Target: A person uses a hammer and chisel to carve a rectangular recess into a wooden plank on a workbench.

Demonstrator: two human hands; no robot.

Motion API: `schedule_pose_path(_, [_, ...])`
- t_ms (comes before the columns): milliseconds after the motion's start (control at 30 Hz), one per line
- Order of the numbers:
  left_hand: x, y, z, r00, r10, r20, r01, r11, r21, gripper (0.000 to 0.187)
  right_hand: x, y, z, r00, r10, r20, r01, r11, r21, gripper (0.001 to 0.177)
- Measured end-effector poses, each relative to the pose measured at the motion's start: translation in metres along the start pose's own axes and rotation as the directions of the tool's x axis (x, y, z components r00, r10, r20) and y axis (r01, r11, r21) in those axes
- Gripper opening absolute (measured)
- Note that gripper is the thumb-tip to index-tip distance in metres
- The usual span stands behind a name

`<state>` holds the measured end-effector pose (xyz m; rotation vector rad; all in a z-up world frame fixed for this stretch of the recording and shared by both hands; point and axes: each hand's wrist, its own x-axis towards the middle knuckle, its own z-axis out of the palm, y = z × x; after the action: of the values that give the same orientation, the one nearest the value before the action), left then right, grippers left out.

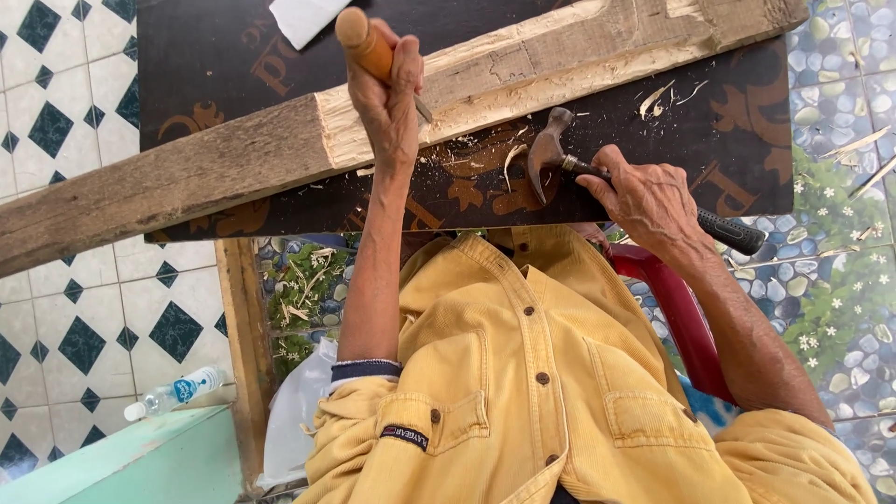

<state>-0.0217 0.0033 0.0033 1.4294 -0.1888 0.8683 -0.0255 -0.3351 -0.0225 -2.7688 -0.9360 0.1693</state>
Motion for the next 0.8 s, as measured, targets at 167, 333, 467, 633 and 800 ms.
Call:
schedule_pose_path(167, [-0.024, -0.062, -0.011, 1.0, -0.011, -0.002, 0.011, 0.983, 0.186, 0.064, 0.0, -0.002, -0.003, 1.0, -0.001, -0.007, 0.001, 1.0, 0.013, 0.033])
schedule_pose_path(333, [-0.012, -0.046, -0.015, 0.999, -0.025, -0.035, 0.03, 0.99, 0.134, 0.041, -0.002, -0.001, 0.0, 1.0, -0.003, -0.024, 0.003, 1.0, 0.003, 0.033])
schedule_pose_path(467, [-0.006, -0.038, -0.02, 0.994, -0.074, -0.083, 0.072, 0.997, -0.024, 0.024, 0.0, -0.005, -0.005, 1.0, 0.008, -0.017, -0.008, 1.0, -0.005, 0.035])
schedule_pose_path(633, [-0.004, -0.011, -0.013, 0.996, 0.021, -0.087, -0.037, 0.982, -0.188, 0.017, 0.001, -0.003, -0.001, 1.0, 0.018, 0.002, -0.018, 1.0, -0.007, 0.034])
schedule_pose_path(800, [0.001, 0.002, -0.008, 0.996, 0.06, -0.07, -0.074, 0.971, -0.228, 0.017, 0.0, -0.004, -0.001, 1.0, 0.012, -0.006, -0.012, 1.0, -0.012, 0.033])
